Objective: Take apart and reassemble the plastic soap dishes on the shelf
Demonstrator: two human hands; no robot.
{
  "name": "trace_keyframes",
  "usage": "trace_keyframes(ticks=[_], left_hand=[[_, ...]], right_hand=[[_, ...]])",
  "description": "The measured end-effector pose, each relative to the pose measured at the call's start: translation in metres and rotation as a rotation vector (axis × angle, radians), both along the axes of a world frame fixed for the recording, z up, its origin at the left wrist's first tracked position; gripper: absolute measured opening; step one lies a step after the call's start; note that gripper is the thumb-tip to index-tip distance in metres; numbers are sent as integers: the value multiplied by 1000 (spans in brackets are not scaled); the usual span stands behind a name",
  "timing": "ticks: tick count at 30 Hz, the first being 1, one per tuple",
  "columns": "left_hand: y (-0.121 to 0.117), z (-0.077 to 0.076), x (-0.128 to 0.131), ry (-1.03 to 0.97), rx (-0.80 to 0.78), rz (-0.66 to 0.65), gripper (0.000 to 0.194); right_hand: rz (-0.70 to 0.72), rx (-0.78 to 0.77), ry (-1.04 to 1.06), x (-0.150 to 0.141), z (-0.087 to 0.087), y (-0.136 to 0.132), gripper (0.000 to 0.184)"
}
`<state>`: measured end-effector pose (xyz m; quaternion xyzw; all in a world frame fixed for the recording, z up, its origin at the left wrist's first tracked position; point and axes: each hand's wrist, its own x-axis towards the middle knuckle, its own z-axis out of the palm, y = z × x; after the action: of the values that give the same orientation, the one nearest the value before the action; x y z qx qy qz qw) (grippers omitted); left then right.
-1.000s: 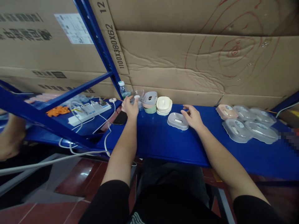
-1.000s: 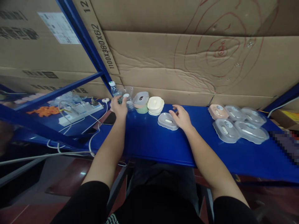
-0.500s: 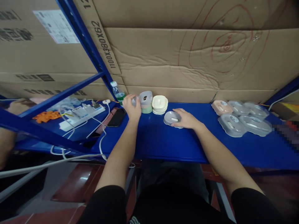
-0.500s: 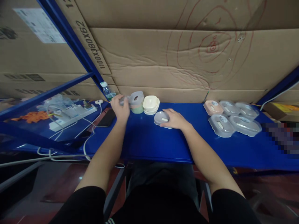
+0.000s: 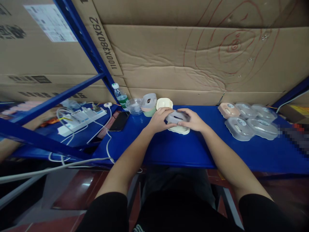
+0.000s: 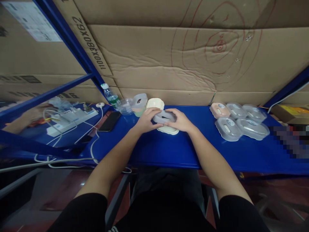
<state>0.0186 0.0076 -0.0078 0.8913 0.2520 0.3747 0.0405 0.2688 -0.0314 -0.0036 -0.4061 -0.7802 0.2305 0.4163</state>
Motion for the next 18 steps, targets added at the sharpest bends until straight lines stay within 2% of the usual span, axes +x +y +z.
trace_keyframes(ticks=[4,7,9,11,13,16,18], left_hand=[[2,2,-4,-136,2,36,59],[7,-3,-6,-283,-128,104,48],[10,-9,-6,-363,-229,125,46],[10,-12,-5,-393,-267,114,47],[6,-13,-2,-357,-211,75,56],[-2,-7,5,-240,-3,-31,85],[-6,-2,8,-163,105,-89,79]], right_hand=[[47,-86,238,1,0,3,64],[45,-52,367,-2,2,1,70],[-47,-15,388,-6,4,-2,65],[-177,-13,403,-12,6,-4,53],[-281,-76,493,-14,6,-3,50],[-368,-212,715,-11,6,3,51],[-396,-274,818,-7,7,8,52]])
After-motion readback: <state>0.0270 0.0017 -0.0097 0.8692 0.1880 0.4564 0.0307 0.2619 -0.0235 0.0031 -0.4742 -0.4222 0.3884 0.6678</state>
